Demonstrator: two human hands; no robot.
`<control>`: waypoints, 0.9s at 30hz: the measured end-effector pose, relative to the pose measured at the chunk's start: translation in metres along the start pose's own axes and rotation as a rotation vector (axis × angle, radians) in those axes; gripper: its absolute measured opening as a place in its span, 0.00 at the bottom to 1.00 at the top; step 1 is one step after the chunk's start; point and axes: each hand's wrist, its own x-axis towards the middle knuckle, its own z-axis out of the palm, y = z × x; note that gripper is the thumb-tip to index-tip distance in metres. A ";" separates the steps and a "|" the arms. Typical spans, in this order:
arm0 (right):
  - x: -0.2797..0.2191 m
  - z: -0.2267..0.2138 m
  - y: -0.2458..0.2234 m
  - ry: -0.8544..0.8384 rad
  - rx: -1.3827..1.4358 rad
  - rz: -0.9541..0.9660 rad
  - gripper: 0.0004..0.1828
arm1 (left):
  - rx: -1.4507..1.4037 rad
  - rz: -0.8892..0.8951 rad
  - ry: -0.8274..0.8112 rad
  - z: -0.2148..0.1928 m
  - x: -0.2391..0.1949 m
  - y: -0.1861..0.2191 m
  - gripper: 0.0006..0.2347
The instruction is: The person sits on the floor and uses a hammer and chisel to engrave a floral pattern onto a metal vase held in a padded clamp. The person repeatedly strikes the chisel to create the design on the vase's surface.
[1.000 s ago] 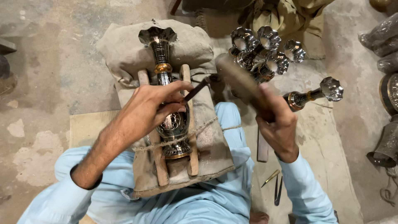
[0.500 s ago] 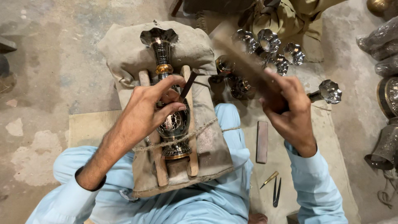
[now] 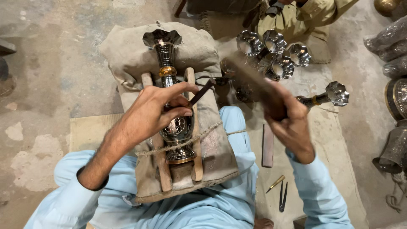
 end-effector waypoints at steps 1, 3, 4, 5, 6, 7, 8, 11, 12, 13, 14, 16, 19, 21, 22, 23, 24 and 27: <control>-0.004 0.001 0.001 -0.048 -0.014 0.092 0.38 | 0.006 -0.007 -0.022 0.000 0.001 -0.001 0.20; -0.011 0.004 0.003 -0.149 -0.038 0.272 0.37 | 0.007 -0.026 -0.051 -0.001 0.001 -0.003 0.20; -0.015 0.005 0.004 -0.114 -0.142 0.233 0.37 | 0.001 -0.034 -0.063 -0.001 0.001 -0.003 0.20; -0.019 0.005 0.004 -0.079 -0.245 0.193 0.37 | -0.005 -0.042 -0.075 -0.001 0.002 -0.003 0.21; -0.022 0.004 0.005 -0.045 -0.350 0.153 0.36 | -0.009 -0.038 -0.080 -0.001 0.002 -0.003 0.21; -0.023 0.003 0.005 -0.017 -0.337 0.129 0.37 | -0.014 -0.034 -0.084 -0.001 0.002 -0.003 0.21; -0.024 0.003 0.005 0.009 -0.320 0.101 0.37 | -0.017 -0.033 -0.085 -0.002 0.002 -0.003 0.21; -0.026 0.003 0.005 0.065 -0.188 0.081 0.36 | -0.040 0.009 -0.091 -0.002 0.001 -0.004 0.22; -0.026 0.003 0.006 0.082 -0.131 0.083 0.36 | -0.024 0.012 -0.094 -0.002 0.002 -0.005 0.22; -0.026 0.003 0.006 0.080 -0.023 0.231 0.32 | -0.009 0.015 -0.096 -0.003 0.002 -0.005 0.22; -0.026 0.003 0.006 0.076 0.088 0.380 0.28 | 0.007 0.016 -0.099 -0.003 0.001 -0.005 0.22; -0.026 0.002 0.007 0.050 -0.003 0.349 0.27 | -0.005 0.028 -0.092 -0.004 0.000 -0.004 0.22; -0.027 0.001 0.007 0.044 -0.265 0.060 0.30 | -0.019 0.037 -0.070 -0.003 -0.002 -0.002 0.22; -0.025 0.001 0.008 0.116 0.008 0.203 0.29 | -0.014 0.036 -0.049 -0.004 -0.005 0.000 0.21; -0.025 0.000 0.008 0.038 -0.017 0.205 0.30 | -0.006 0.036 -0.042 -0.003 -0.005 0.001 0.21; -0.025 0.001 0.007 -0.039 -0.042 0.206 0.31 | 0.001 0.036 -0.035 -0.003 -0.005 0.001 0.21; -0.025 0.000 0.007 -0.113 -0.068 0.206 0.32 | 0.005 0.027 -0.036 -0.004 -0.005 0.002 0.21; -0.028 0.003 0.001 0.038 -0.222 0.099 0.32 | 0.001 -0.012 -0.040 -0.003 -0.003 0.002 0.21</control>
